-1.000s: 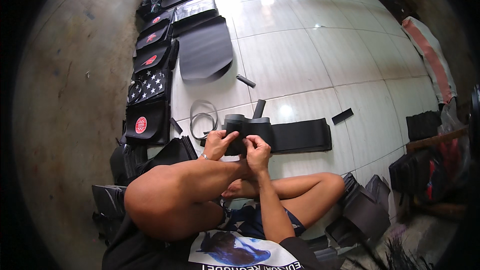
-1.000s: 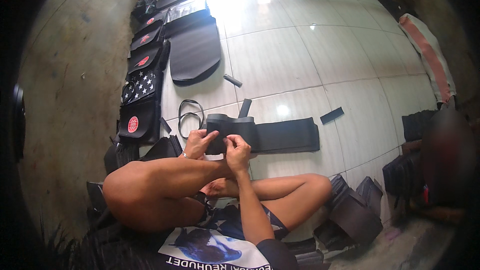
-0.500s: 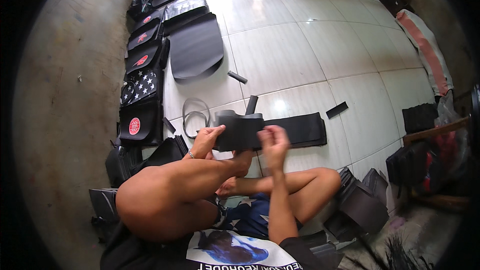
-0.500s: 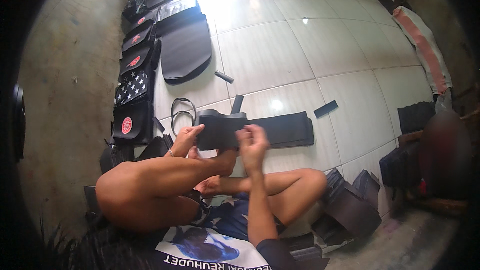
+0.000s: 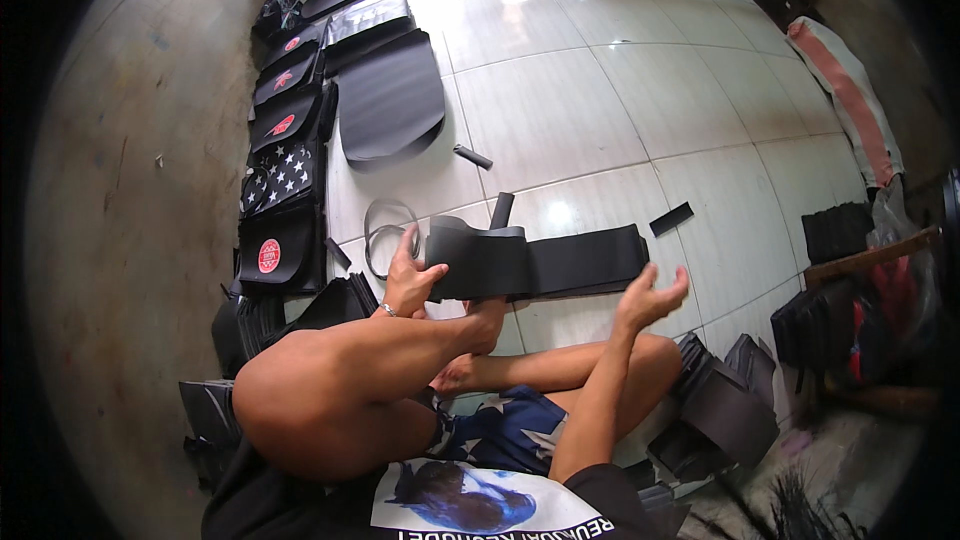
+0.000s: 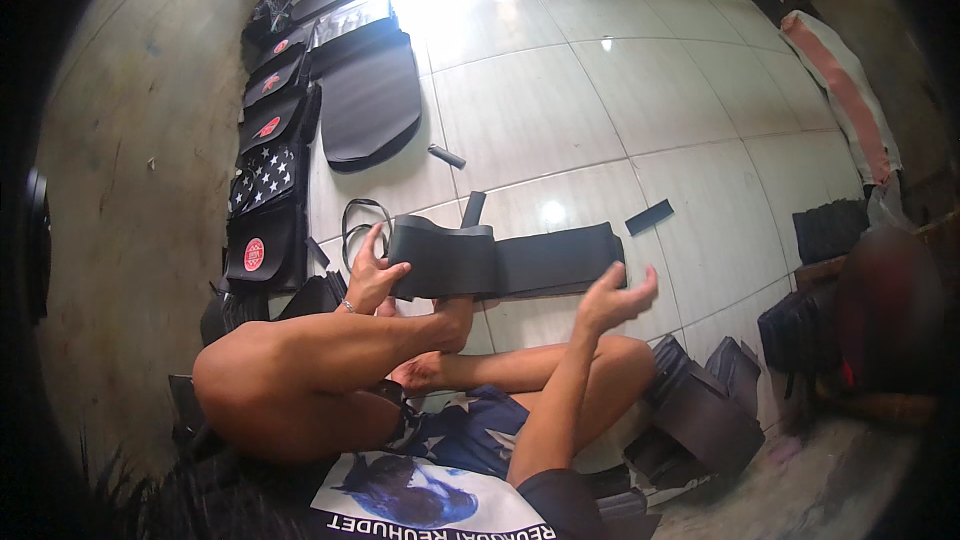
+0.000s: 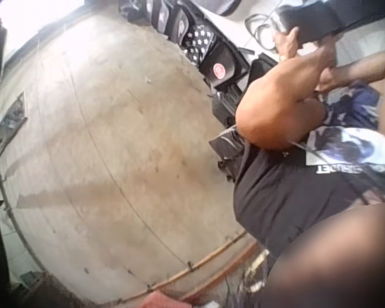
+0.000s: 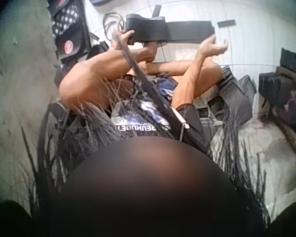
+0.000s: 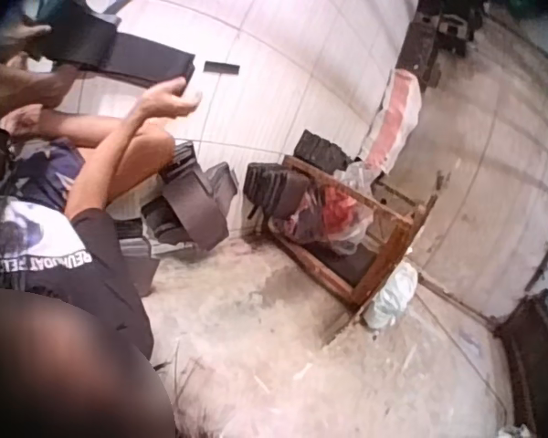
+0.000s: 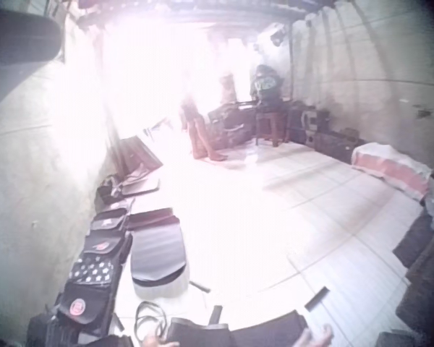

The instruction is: The person sits on the floor and assembles black fabric bags by folding and pressing the edges together. They handle multiple bag components and straps, repeatedly folding and smoothing the material to form the bag structure.

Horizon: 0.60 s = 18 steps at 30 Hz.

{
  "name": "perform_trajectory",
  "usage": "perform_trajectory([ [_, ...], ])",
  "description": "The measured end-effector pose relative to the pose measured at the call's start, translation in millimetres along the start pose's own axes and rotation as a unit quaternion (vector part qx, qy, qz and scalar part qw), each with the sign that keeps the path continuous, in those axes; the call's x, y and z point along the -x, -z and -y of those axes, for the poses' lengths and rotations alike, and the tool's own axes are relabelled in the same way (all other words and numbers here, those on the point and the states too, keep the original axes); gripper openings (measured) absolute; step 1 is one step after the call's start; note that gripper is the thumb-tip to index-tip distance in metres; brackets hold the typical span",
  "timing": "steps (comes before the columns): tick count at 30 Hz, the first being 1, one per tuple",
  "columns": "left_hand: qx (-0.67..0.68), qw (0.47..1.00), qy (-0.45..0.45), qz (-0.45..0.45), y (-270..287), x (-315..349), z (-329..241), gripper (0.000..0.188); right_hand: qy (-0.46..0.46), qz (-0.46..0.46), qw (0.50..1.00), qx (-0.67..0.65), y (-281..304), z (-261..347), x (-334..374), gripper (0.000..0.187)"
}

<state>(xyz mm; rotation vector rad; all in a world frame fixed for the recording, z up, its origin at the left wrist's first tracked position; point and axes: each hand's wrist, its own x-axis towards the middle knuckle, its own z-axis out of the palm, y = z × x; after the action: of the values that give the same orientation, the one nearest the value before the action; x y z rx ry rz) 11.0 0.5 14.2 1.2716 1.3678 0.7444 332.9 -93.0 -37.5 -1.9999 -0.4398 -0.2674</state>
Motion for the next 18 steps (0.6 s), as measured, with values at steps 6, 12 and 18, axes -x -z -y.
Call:
perform_trajectory([
  [6, 0.110, 0.991, 0.065, 0.051, -6.4, -5.5, 13.5, 0.041, -0.014, 0.458, 0.847, -0.269, -4.4, 93.6, 114.6, 0.033],
  [12, 0.103, 0.980, 0.146, 0.090, -14.1, 3.4, -5.9, 0.026, -0.023, 0.505, 0.823, -0.258, -8.0, 96.9, 146.7, 0.035],
  [18, 0.030, 0.994, 0.074, 0.080, -7.2, -4.8, 23.6, 0.027, -0.053, 0.545, 0.805, -0.230, -9.0, 93.4, 135.0, 0.026],
])
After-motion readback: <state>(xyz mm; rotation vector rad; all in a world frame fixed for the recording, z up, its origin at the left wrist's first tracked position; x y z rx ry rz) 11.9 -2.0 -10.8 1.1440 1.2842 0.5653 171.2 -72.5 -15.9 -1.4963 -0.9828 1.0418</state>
